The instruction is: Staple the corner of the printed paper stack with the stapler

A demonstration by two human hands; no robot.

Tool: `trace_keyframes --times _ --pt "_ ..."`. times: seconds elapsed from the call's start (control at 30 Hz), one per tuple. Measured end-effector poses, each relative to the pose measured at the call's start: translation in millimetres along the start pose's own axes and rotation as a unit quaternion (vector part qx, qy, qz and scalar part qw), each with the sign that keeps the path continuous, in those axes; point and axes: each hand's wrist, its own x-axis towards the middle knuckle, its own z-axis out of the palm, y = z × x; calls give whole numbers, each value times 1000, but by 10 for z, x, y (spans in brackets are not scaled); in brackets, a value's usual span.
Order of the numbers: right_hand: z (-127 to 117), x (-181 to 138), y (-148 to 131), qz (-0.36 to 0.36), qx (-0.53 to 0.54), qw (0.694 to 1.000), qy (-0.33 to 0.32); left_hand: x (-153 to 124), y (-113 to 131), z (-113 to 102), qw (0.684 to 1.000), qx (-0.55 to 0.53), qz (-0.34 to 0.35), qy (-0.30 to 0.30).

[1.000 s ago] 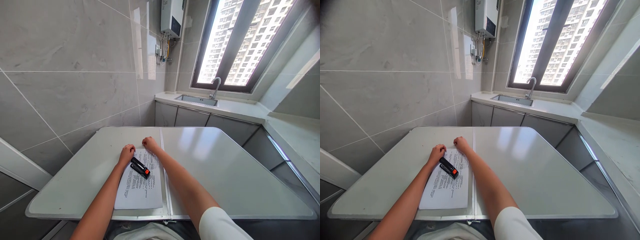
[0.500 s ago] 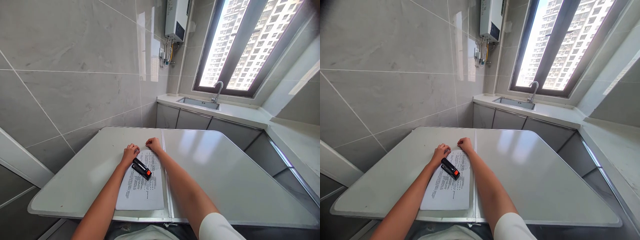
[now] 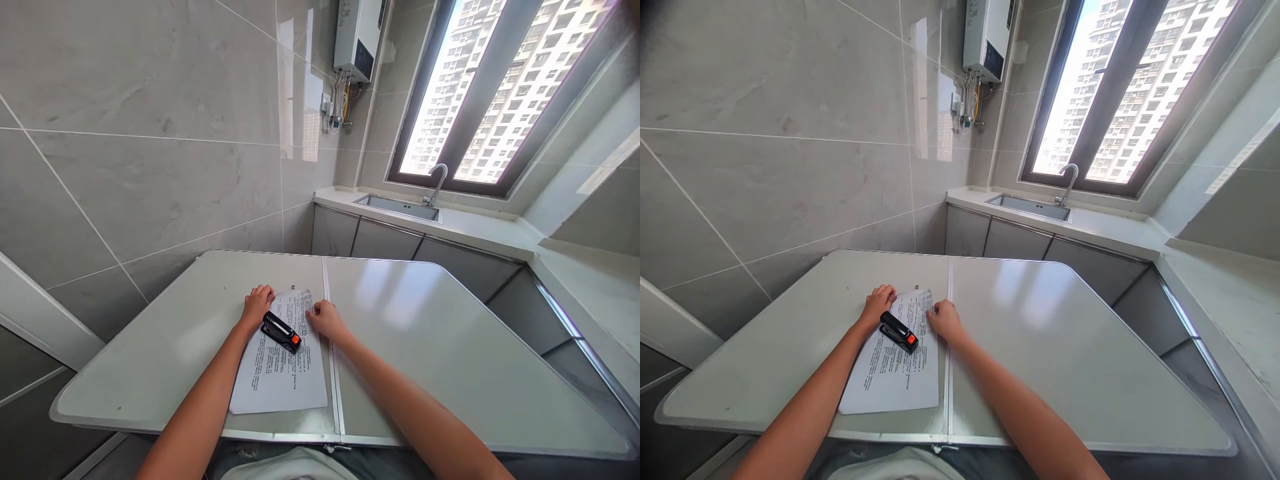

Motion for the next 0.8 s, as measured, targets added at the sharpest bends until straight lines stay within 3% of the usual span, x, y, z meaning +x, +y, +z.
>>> trace_keyframes --times 0.2,0.4,0.6,0.8 --pt "156 -351 -119 -11 -77 996 38 -3 -38 6 1000 -10 -11 15" --pt "199 -436 -223 -27 -153 988 -1 21 -41 -13 998 -37 -30 41" --pt "-4 -505 -279 -27 -193 980 -40 35 -70 13 997 -37 -27 54" --pt "-354 -602 47 -6 -204 979 -20 12 -51 34 999 2 -23 42"
